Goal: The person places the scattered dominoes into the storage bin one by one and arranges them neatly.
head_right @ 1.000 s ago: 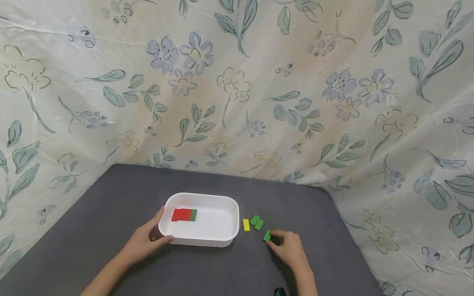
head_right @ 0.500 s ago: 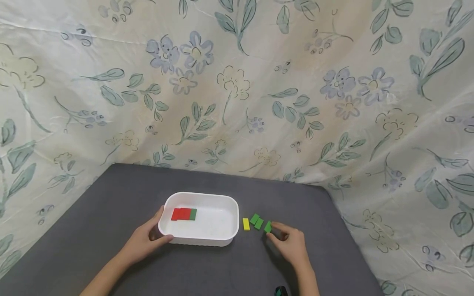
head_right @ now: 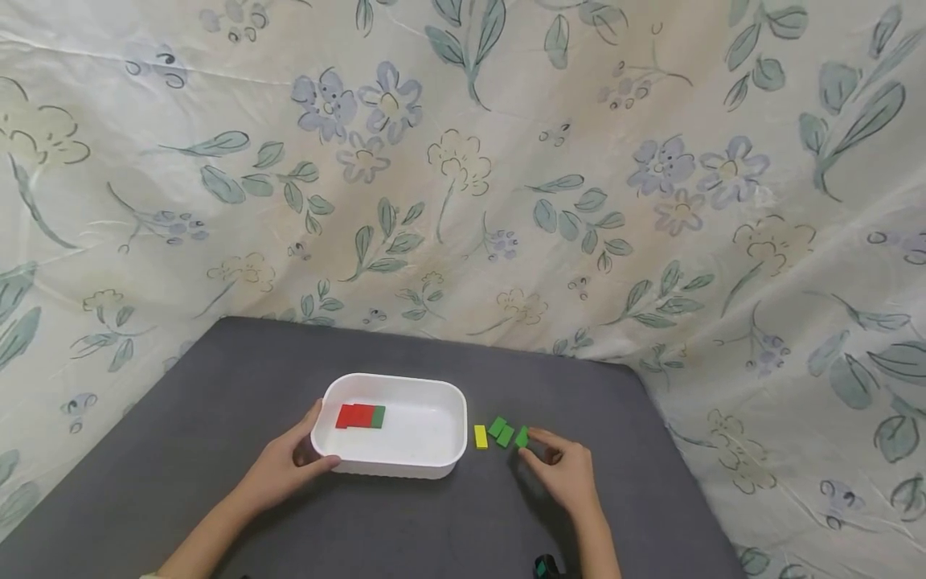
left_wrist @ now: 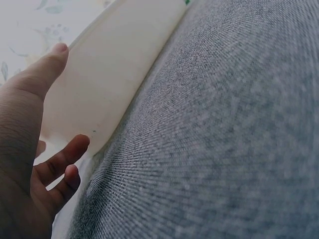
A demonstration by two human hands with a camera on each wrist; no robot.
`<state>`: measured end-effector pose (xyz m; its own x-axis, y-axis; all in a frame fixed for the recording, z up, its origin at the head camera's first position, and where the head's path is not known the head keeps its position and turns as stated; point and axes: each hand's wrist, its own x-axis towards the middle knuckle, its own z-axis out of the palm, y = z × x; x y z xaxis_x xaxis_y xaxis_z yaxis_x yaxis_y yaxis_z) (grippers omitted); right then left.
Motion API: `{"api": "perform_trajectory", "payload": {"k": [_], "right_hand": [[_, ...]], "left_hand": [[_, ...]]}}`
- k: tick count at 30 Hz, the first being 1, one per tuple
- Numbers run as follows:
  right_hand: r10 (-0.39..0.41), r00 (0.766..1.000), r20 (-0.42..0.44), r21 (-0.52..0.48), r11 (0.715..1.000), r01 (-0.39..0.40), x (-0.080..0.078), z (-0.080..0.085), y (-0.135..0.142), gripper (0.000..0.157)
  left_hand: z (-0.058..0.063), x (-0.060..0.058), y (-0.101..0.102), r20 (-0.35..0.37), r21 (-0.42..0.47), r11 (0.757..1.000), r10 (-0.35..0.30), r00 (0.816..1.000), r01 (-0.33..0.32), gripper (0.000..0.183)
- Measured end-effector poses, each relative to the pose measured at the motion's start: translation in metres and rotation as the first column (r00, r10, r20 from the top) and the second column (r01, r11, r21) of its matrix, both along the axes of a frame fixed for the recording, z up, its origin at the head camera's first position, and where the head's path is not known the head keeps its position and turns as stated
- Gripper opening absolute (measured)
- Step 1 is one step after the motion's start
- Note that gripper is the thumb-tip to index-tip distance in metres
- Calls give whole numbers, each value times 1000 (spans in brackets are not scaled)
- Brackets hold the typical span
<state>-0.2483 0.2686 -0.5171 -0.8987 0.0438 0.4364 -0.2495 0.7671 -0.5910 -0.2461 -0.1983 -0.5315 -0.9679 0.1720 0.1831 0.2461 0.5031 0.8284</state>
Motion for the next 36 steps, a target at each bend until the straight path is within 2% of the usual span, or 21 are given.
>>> {"api": "perform_trajectory", "payload": {"k": [4,11,25,36], "right_hand": [[24,999,-31,2,1000,-24,-1,5,-2,34],[62,998,-15,0,998,-62,-7,16,-17,34],[161,987,20,-44,986,-160,-31,45,-63,35],[236,972,14,-58,970,-235,-41,48,-98,32]], "left_hand": [[0,0,1,18,-5,1000,0,1000,0,110],[-1,1,1,24,-3,1000,14,1000,-14,109],[-3,-2,-2,2,4,1000,6,1000,-6,109],[-4,-3,-1,-12,1,1000,2,1000,-2,109]]}}
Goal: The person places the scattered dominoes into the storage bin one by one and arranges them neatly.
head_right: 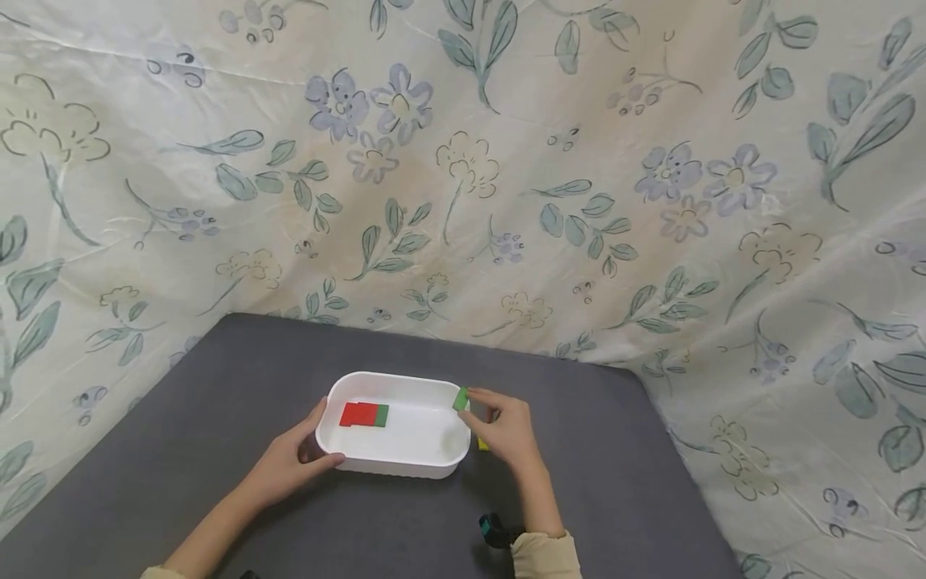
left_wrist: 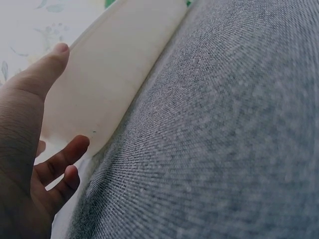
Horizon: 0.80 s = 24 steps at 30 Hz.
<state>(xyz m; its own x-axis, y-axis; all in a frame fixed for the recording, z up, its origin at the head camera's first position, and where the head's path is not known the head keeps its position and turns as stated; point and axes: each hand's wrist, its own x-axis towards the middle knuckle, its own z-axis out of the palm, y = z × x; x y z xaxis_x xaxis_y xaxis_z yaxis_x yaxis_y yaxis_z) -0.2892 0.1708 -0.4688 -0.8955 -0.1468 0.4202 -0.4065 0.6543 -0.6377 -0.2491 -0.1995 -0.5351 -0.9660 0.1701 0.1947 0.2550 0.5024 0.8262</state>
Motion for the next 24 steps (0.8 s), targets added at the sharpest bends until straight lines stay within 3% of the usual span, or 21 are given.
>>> {"api": "perform_trajectory", "payload": {"k": [9,24], "right_hand": [[114,993,-20,35,993,-113,-10,-6,-26,29],[127,988,88,101,986,-135,-27,-10,-55,29]], "left_hand": [[1,-1,-2,-11,8,1000,-16,1000,16,109],[1,-1,-1,4,0,1000,-4,1000,4,109]]}}
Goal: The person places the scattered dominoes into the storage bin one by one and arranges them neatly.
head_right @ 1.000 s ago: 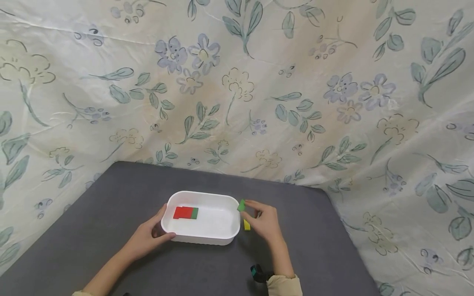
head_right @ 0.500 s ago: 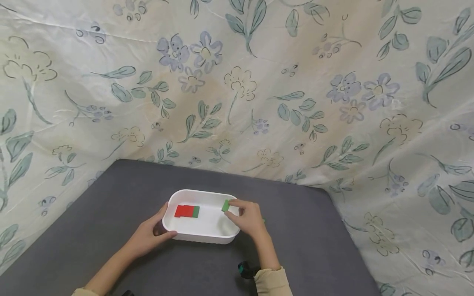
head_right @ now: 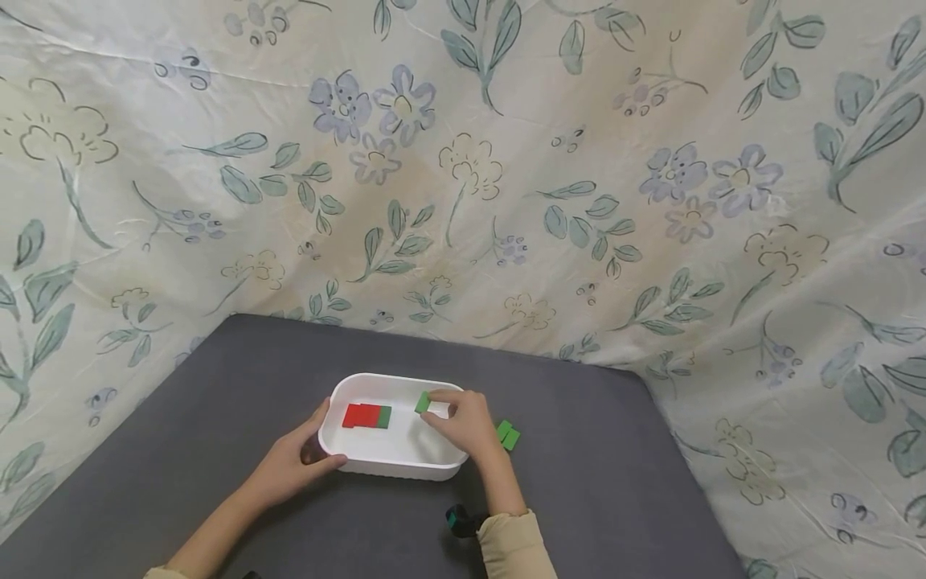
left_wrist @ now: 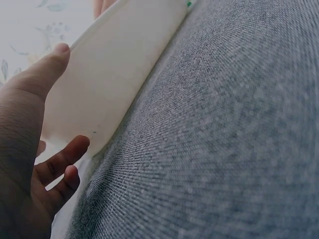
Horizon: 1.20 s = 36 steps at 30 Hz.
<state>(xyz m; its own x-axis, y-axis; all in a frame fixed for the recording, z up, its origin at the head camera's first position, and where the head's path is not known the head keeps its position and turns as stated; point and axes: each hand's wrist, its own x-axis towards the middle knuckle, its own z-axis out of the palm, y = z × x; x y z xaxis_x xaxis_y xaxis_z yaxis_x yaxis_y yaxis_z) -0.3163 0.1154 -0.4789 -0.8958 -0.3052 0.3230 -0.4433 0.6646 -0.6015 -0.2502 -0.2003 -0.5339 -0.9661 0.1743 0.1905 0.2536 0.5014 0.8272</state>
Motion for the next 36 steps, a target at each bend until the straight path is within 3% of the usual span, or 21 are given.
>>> {"api": "perform_trajectory", "payload": {"k": [13,27,36], "right_hand": [[28,993,119,64,997,-35,-23,-1,-25,30],[-12,983,185,194,981,-24,-28,10,-51,29],[0,978,208,239,970,-51,-32,7,-59,26]], "left_hand": [[-3,-2,-2,-30,-4,1000,-16,999,16,110],[-2,-1,-1,-8,7,1000,-27,1000,27,109],[-1,-1,-1,-32,1,1000,-23,999,23,108]]}}
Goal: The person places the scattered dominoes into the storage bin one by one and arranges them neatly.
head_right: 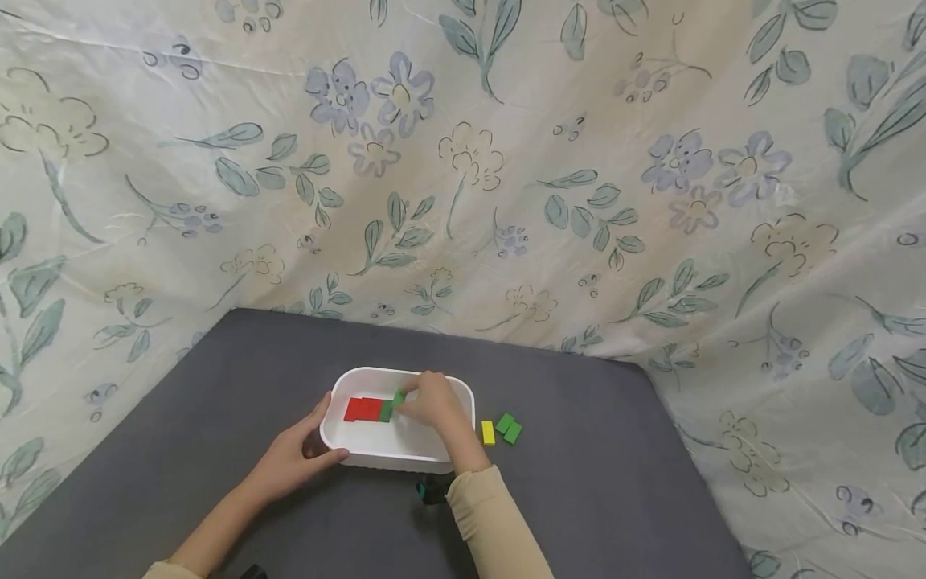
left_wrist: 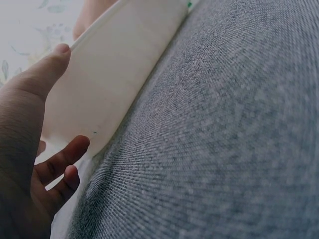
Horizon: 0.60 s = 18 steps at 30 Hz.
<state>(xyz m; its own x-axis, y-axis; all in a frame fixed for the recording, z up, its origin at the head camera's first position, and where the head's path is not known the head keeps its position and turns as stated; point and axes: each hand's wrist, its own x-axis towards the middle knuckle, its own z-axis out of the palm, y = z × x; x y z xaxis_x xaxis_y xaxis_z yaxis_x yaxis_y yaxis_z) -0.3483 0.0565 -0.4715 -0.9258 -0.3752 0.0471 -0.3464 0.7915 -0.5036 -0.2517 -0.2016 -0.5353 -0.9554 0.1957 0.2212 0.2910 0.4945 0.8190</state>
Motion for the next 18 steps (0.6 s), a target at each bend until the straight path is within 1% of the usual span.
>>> {"api": "perform_trajectory", "payload": {"k": [2,5,9,14,18], "right_hand": [[-2,1000,18,22,1000,2,0,-1,-3,26],[-12,999,44,28,1000,11,1,-4,-7,27],[-9,999,53,28,1000,8,4,-8,-10,28],[-7,999,45,31,1000,6,4,-12,-9,28],[4,1000,15,36,999,-5,5,-11,-8,27]], "left_hand": [[1,-1,0,2,-4,1000,0,1000,0,108],[2,-1,0,3,-6,1000,0,1000,0,108],[3,-1,0,2,0,1000,-7,1000,7,108],[4,0,-1,-1,3,1000,-6,1000,6,108],[4,-1,-1,-1,-5,1000,-1,1000,1,108]]}}
